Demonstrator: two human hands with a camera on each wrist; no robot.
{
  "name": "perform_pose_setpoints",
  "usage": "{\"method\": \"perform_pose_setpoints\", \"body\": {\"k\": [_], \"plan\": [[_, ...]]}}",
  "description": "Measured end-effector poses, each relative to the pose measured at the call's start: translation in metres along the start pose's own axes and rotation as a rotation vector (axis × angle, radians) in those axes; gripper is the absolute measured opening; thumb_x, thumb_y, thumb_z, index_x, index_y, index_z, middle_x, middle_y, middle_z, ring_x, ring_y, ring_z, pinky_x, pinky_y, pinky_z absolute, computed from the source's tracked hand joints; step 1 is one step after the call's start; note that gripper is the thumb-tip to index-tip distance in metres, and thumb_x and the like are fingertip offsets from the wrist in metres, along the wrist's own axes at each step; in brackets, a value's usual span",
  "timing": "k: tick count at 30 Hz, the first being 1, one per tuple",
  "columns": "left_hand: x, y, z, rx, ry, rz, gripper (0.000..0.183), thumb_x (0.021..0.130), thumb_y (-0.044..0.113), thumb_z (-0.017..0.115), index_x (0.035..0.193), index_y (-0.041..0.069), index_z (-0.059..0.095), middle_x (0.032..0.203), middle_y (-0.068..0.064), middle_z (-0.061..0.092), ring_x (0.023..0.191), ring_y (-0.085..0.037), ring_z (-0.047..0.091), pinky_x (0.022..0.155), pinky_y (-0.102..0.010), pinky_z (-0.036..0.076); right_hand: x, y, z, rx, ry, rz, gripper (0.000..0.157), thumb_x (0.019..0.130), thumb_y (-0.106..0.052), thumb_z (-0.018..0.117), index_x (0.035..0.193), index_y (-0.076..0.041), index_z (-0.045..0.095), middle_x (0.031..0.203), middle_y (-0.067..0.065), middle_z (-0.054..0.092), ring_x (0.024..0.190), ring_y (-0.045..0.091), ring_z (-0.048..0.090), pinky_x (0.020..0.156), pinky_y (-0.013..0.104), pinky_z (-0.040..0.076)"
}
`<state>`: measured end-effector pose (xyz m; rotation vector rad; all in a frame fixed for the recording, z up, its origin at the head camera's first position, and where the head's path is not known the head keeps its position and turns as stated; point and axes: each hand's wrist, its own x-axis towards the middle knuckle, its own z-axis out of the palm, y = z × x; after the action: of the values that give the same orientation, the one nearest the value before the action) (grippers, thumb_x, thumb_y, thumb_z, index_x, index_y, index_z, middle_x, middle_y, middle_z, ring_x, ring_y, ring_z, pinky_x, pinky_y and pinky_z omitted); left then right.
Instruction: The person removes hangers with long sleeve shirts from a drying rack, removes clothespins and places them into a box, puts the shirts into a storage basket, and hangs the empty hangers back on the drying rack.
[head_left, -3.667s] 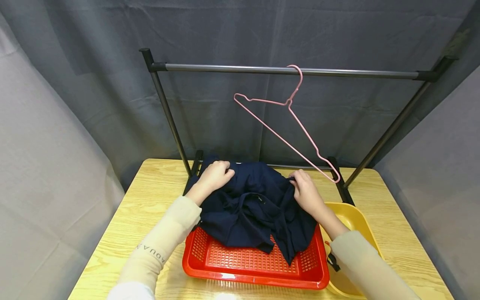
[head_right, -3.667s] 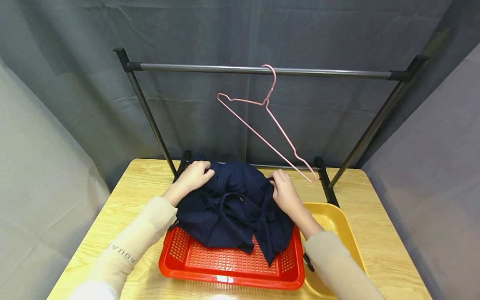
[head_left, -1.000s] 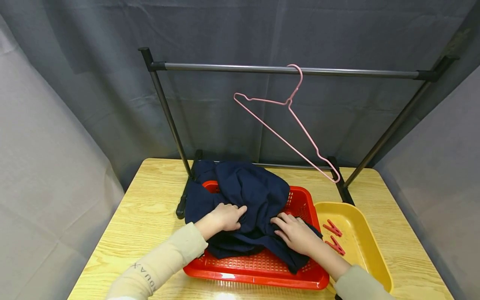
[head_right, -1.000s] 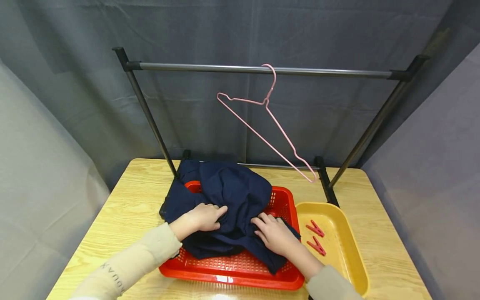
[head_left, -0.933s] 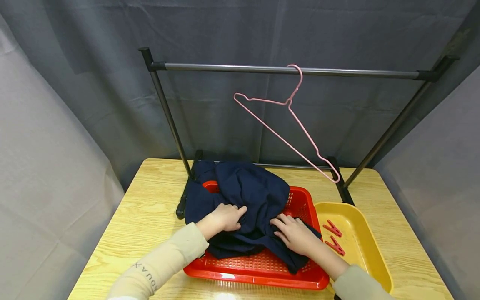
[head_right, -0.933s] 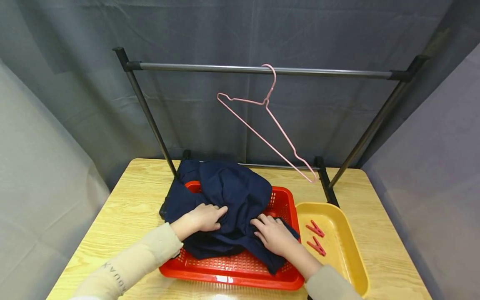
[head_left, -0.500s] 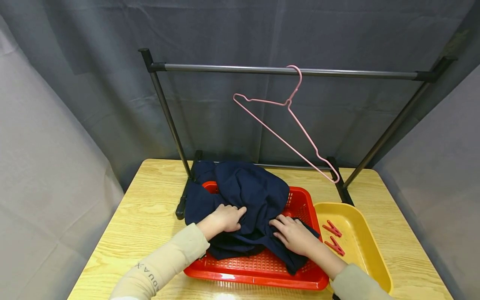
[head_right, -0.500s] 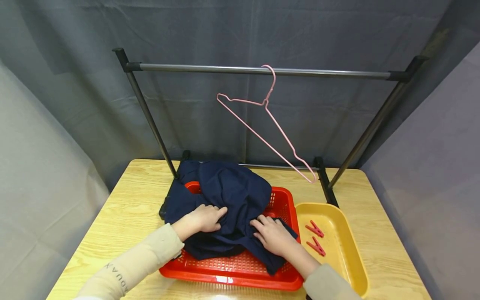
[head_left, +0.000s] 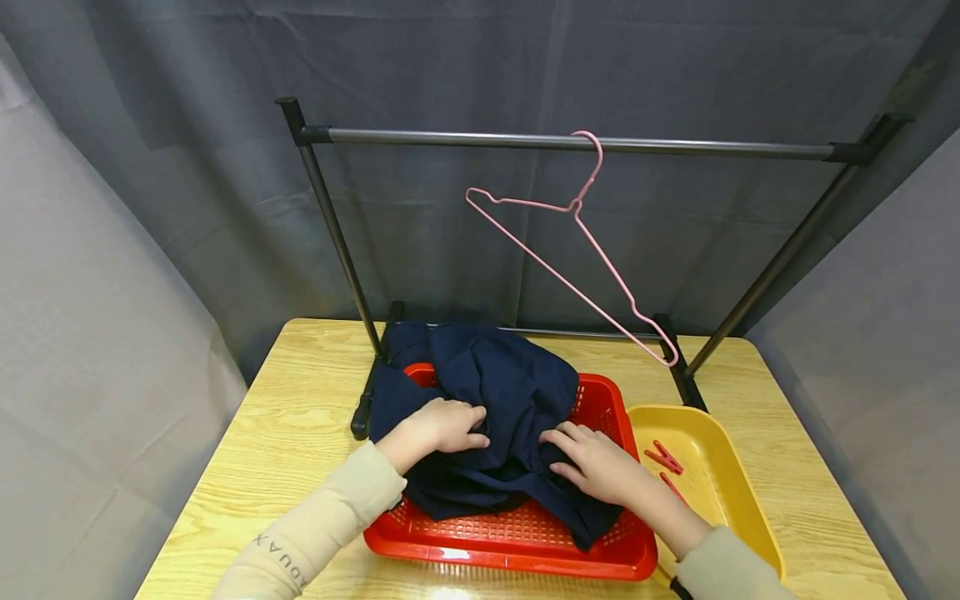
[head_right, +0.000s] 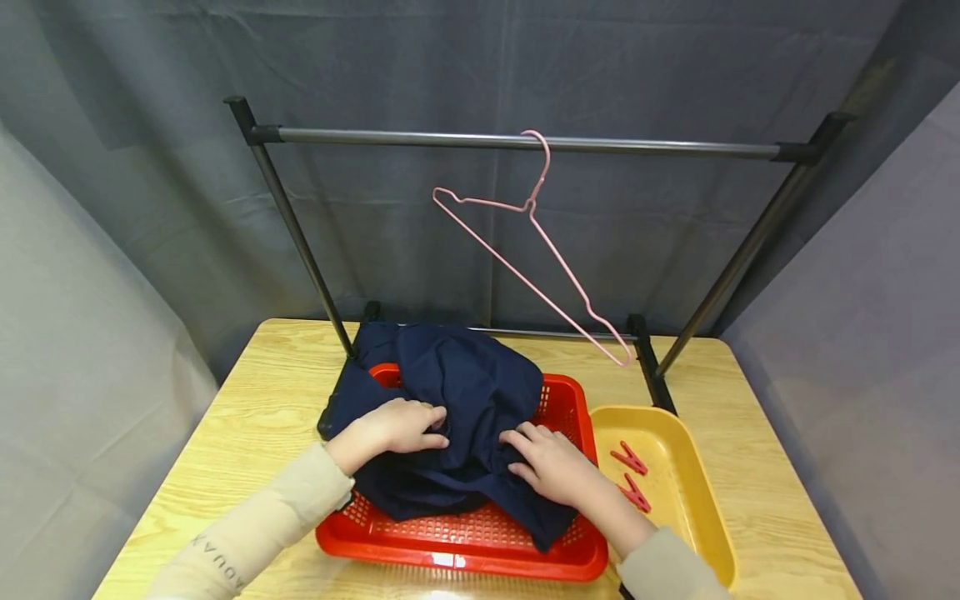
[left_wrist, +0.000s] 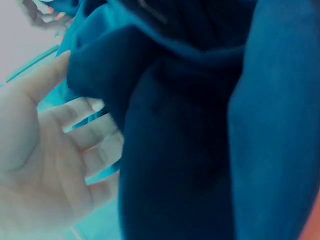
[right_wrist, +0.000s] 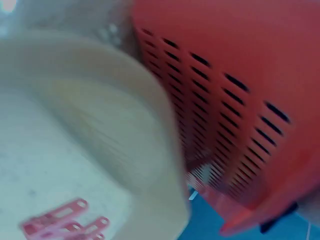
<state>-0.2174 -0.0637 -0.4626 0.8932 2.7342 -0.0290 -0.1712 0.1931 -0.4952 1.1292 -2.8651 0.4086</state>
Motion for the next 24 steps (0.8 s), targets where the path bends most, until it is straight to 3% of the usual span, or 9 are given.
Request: {"method": "perform_pose_setpoints", "body": {"k": [5,9,12,18,24], "plan": [[-0.004,-0.016,-0.013,-0.077,0.224,0.000,0.024,0.085,0.030,0.060,0.070,0.017,0.047,0.062,0.005,0.045,0.060,-0.013,0.050,0.054,-0.028,0.038,0.005,0.001,-0.020,0.025,0.005,0.015,0.037,0.085,-0.023,0.063,0.119,-0.013,0.053,0.110,0.005,0.055,0.096,0.022,0.055,0.082,0.044,0.046],[-0.006,-0.034,-0.023,-0.111,0.394,-0.058,0.024,0.085,0.023,0.059,0.067,0.016,0.046,0.061,0.004,0.042,0.055,-0.014,0.046,0.051,-0.027,0.033,0.010,0.004,-0.035,0.036,0.054,0.016,0.037,0.085,-0.022,0.064,0.118,-0.011,0.054,0.110,0.006,0.057,0.097,0.022,0.056,0.084,0.044,0.046],[-0.006,-0.048,-0.028,-0.116,0.484,-0.094,0.022,0.085,0.019,0.059,0.067,0.015,0.047,0.062,0.002,0.044,0.056,-0.017,0.047,0.051,-0.029,0.033,0.016,0.007,-0.044,0.042,0.106,0.003,0.038,0.084,-0.019,0.066,0.118,-0.009,0.054,0.110,0.007,0.057,0.098,0.023,0.055,0.085,0.044,0.045],[-0.002,-0.074,-0.029,-0.112,0.574,-0.194,0.011,0.083,0.018,0.059,0.077,0.011,0.052,0.073,-0.003,0.051,0.072,-0.025,0.053,0.061,-0.036,0.038,0.029,0.015,-0.058,0.077,0.205,-0.021,0.042,0.082,-0.014,0.066,0.122,-0.007,0.052,0.111,0.011,0.056,0.099,0.027,0.055,0.086,0.046,0.045],[0.002,-0.098,-0.019,-0.172,0.566,-0.277,0.016,0.082,0.018,0.058,0.095,0.009,0.055,0.094,-0.008,0.055,0.092,-0.029,0.051,0.076,-0.043,0.039,0.044,0.025,-0.060,0.091,0.249,0.005,0.044,0.084,-0.012,0.065,0.124,-0.006,0.049,0.114,0.013,0.053,0.103,0.028,0.052,0.089,0.046,0.043]]}}
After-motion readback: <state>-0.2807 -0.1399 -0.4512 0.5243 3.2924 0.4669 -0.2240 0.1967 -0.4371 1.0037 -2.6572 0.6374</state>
